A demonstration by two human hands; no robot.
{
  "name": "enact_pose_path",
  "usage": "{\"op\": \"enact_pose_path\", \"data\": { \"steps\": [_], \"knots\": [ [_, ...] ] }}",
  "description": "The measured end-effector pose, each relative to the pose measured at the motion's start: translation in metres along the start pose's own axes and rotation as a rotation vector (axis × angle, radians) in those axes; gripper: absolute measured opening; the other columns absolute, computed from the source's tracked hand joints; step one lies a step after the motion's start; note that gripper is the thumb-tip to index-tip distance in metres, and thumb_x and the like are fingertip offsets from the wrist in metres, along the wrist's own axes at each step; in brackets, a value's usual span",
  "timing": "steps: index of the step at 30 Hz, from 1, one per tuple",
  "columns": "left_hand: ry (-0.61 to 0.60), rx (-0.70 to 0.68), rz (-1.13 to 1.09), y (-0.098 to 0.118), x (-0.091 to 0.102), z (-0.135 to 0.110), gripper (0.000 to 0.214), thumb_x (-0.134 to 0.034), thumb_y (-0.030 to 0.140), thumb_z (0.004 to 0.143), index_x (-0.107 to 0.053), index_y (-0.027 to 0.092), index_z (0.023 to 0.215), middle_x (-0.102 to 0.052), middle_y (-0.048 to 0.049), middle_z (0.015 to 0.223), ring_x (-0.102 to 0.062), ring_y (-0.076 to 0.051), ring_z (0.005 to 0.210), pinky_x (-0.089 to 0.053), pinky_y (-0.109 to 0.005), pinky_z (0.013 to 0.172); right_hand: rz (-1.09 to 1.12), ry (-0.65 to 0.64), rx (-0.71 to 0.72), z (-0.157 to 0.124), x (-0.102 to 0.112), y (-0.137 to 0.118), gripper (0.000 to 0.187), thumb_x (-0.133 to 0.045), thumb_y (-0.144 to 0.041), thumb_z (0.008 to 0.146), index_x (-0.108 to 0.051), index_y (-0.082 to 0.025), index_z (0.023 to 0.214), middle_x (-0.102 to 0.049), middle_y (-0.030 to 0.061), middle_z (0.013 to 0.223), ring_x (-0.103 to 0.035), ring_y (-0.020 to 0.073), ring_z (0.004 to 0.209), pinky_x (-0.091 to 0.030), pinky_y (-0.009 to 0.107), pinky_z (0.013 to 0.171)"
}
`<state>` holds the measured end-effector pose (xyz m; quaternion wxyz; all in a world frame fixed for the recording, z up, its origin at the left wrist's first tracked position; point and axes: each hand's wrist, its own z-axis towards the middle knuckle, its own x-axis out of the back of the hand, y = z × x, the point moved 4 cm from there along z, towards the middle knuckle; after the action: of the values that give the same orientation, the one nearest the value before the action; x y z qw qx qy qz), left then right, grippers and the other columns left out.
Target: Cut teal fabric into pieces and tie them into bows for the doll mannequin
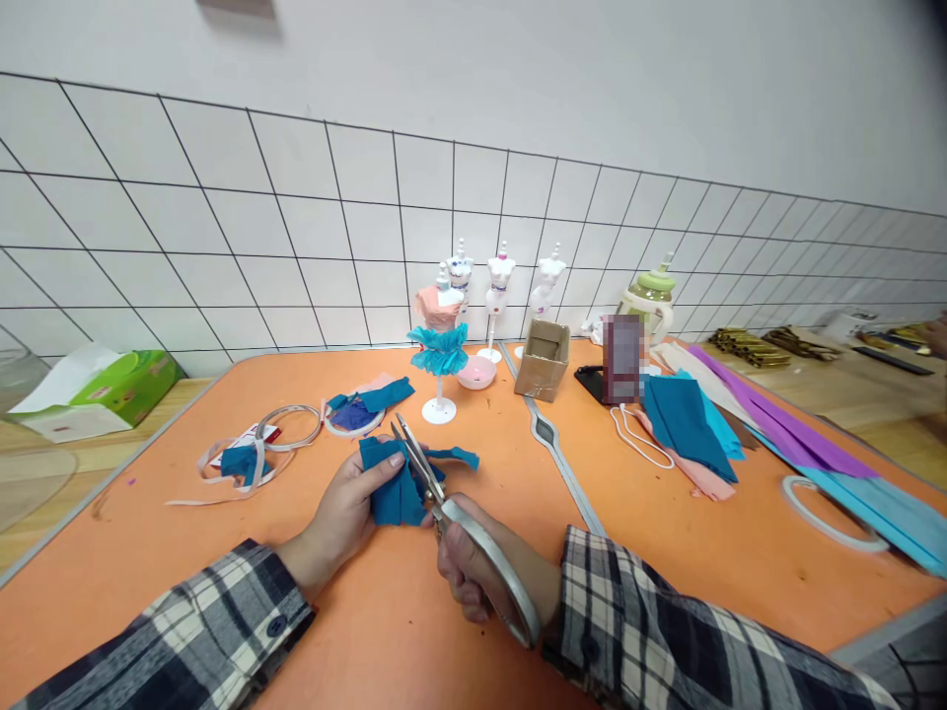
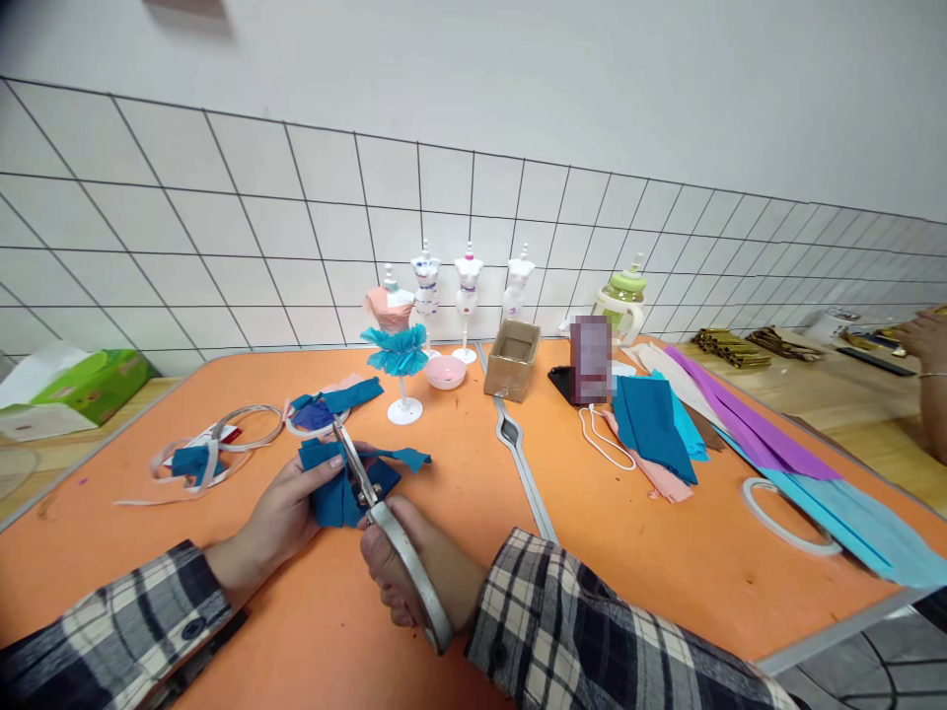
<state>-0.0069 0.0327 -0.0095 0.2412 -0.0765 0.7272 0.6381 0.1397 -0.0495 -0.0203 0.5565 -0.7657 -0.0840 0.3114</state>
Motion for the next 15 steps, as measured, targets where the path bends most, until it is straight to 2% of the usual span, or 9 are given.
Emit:
{"op": "enact_pose_path", "data": {
  "steps": [6,11,15],
  "knots": [
    [-0.002,-0.026,0.024,0.0,0.003,0.001,0.031,-0.081,0.034,0.068,-0.074,0.012,0.088,-0.075,-0.0075,0.076,-0.069,-0.02,0.06,-0.059,-0.029,0.057,-0.017,-0.059,-0.096,0.002,0.004,0.002,0.059,-0.058,-0.073,0.074,-0.042,-0.028,0.109,-0.04,-0.011,0.063,-0.031,0.0027,0.04,-0.025,0.013,0.036],
    [0.052,-0.021,0.007,-0.002,0.007,0.002,0.027,-0.083,0.033,0.064,-0.072,0.014,0.081,-0.075,-0.0063,0.075,-0.07,-0.021,0.062,-0.058,-0.028,0.055,-0.043,-0.033,-0.031,-0.003,-0.003,-0.008,0.067,-0.064,-0.076,0.067,-0.042,-0.026,0.107,-0.037,-0.0111,0.062,-0.028,0.0026,0.043,-0.023,0.014,0.037],
    [0.045,-0.016,0.058,-0.002,0.005,0.004,0.037,-0.081,0.035,0.067,-0.071,0.015,0.097,-0.075,-0.0069,0.081,-0.069,-0.021,0.065,-0.059,-0.03,0.06,-0.041,-0.033,0.011,-0.004,-0.004,-0.011,0.071,-0.063,-0.079,0.065,-0.042,-0.025,0.107,-0.036,-0.0099,0.065,-0.028,0.0033,0.046,-0.023,0.015,0.039]
  ]
}}
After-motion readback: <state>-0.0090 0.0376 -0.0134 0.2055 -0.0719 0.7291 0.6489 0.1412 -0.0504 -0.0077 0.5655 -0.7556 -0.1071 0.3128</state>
